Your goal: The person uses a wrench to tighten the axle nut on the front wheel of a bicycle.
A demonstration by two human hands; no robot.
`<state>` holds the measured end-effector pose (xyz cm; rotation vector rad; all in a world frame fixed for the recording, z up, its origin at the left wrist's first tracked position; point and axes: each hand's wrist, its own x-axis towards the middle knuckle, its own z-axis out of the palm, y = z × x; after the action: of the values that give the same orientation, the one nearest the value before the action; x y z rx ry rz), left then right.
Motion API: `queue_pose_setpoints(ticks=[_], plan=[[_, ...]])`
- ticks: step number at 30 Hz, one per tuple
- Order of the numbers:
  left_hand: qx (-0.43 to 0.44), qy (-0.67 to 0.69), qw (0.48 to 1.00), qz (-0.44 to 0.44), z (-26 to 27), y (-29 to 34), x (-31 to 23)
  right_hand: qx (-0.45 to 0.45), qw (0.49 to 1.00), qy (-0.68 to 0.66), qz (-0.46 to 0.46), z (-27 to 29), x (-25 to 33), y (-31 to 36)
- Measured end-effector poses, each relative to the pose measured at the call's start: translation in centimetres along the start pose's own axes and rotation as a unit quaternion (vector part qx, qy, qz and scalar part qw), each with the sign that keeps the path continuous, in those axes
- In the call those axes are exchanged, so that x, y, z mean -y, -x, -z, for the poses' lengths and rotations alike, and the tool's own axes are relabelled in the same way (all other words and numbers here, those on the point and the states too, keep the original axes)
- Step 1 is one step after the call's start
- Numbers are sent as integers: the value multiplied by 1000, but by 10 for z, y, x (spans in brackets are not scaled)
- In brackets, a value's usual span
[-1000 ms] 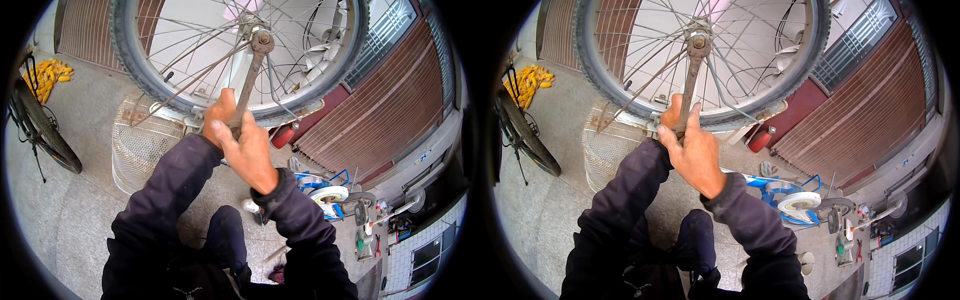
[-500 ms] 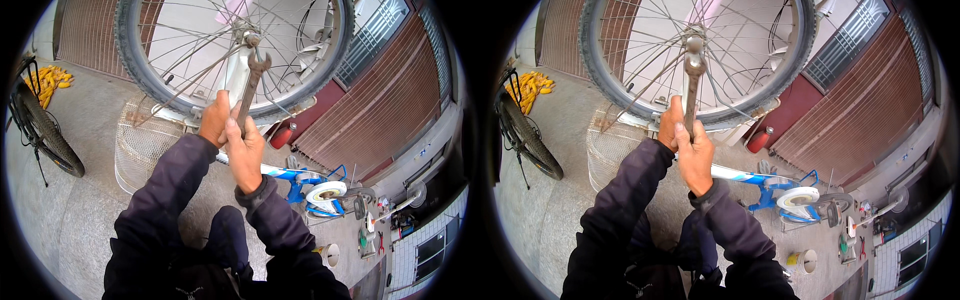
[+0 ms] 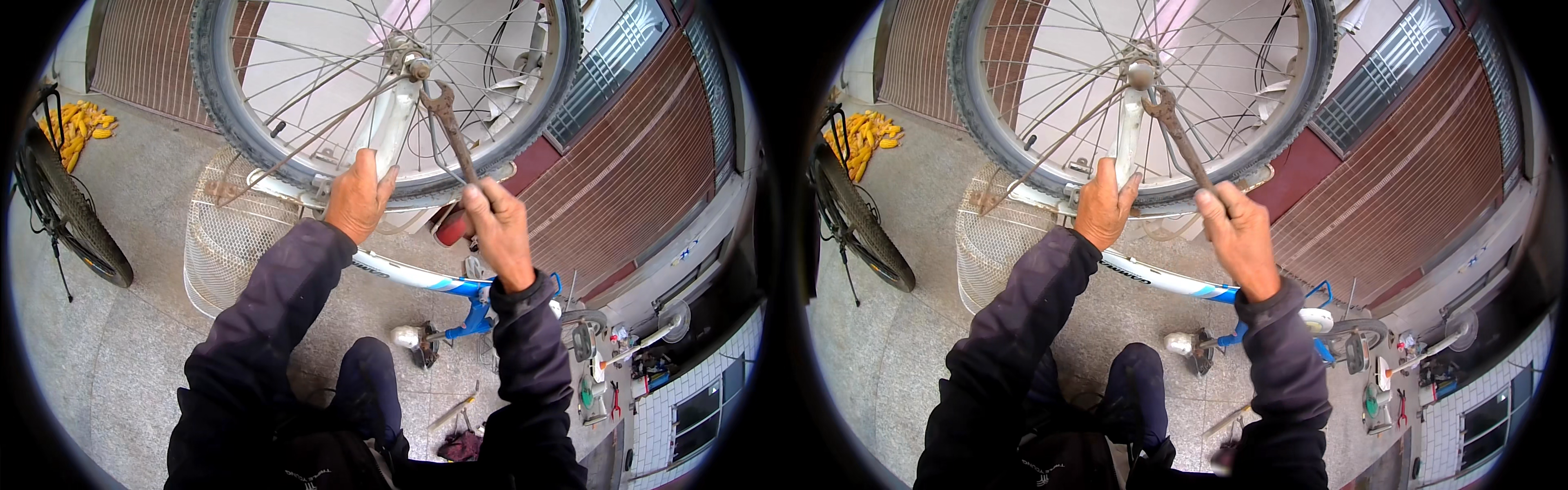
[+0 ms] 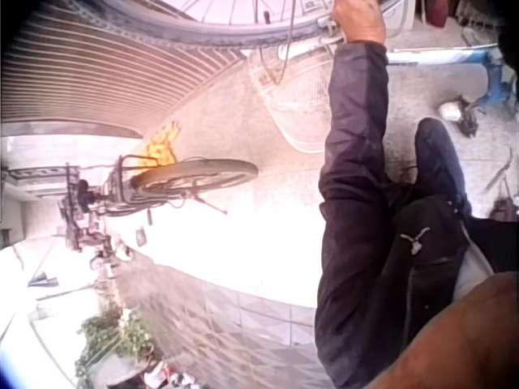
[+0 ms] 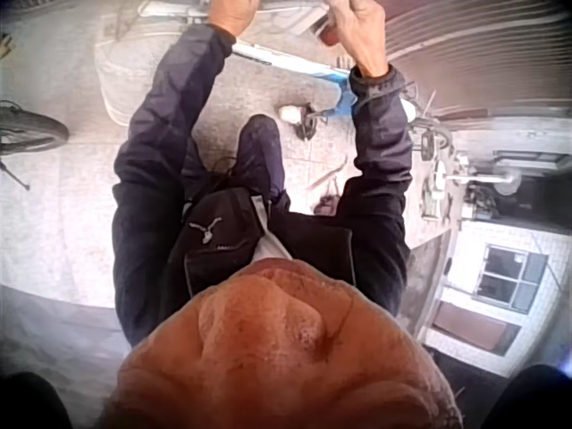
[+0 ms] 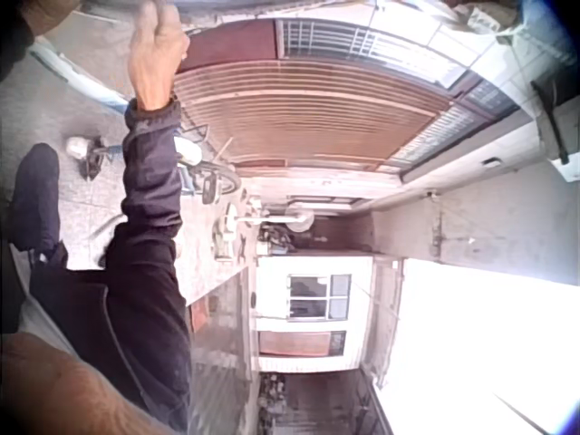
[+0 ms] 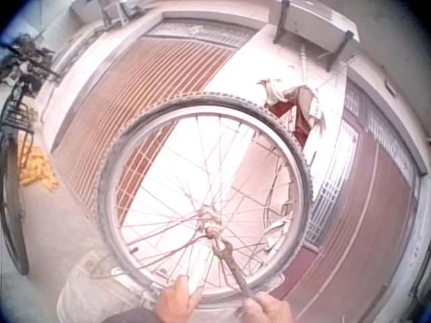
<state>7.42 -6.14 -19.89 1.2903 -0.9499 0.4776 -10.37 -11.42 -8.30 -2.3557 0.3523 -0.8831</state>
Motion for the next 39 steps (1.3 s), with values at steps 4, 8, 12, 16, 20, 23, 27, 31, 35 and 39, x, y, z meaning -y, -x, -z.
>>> queue_pose_setpoints(ticks=[4, 8, 12, 16, 20, 23, 27, 31, 35, 39], plan=[[6, 3, 1000, 10, 0, 1, 1, 25, 998, 50, 24, 22, 4, -16], [3, 0, 1000, 12, 1, 0, 2, 38, 994, 94, 50, 29, 18, -27], [-5, 10, 1000, 1, 0, 0, 1, 84, 991, 99, 30, 42, 21, -43], [0, 6, 1000, 11, 0, 1, -1, 113, 988, 96, 39, 48, 14, -58], [1, 7, 1000, 18, -1, 1, -2, 128, 989, 58, 37, 39, 2, -65], [-4, 2, 1000, 21, 1, 1, -1, 73, 992, 94, 38, 36, 3, -72], [-2, 3, 1000, 22, 2, 1, 0, 95, 991, 86, 29, 36, 5, -75], [3, -8, 1000, 21, -1, 1, -1, 58, 996, 60, 19, 28, 0, -68], [-8, 5, 1000, 12, -1, 0, -1, 16, 996, 80, 43, 21, -2, -62], [-17, -1, 1000, 1, -1, 0, 2, -22, 998, 35, 42, 7, -4, -54]])
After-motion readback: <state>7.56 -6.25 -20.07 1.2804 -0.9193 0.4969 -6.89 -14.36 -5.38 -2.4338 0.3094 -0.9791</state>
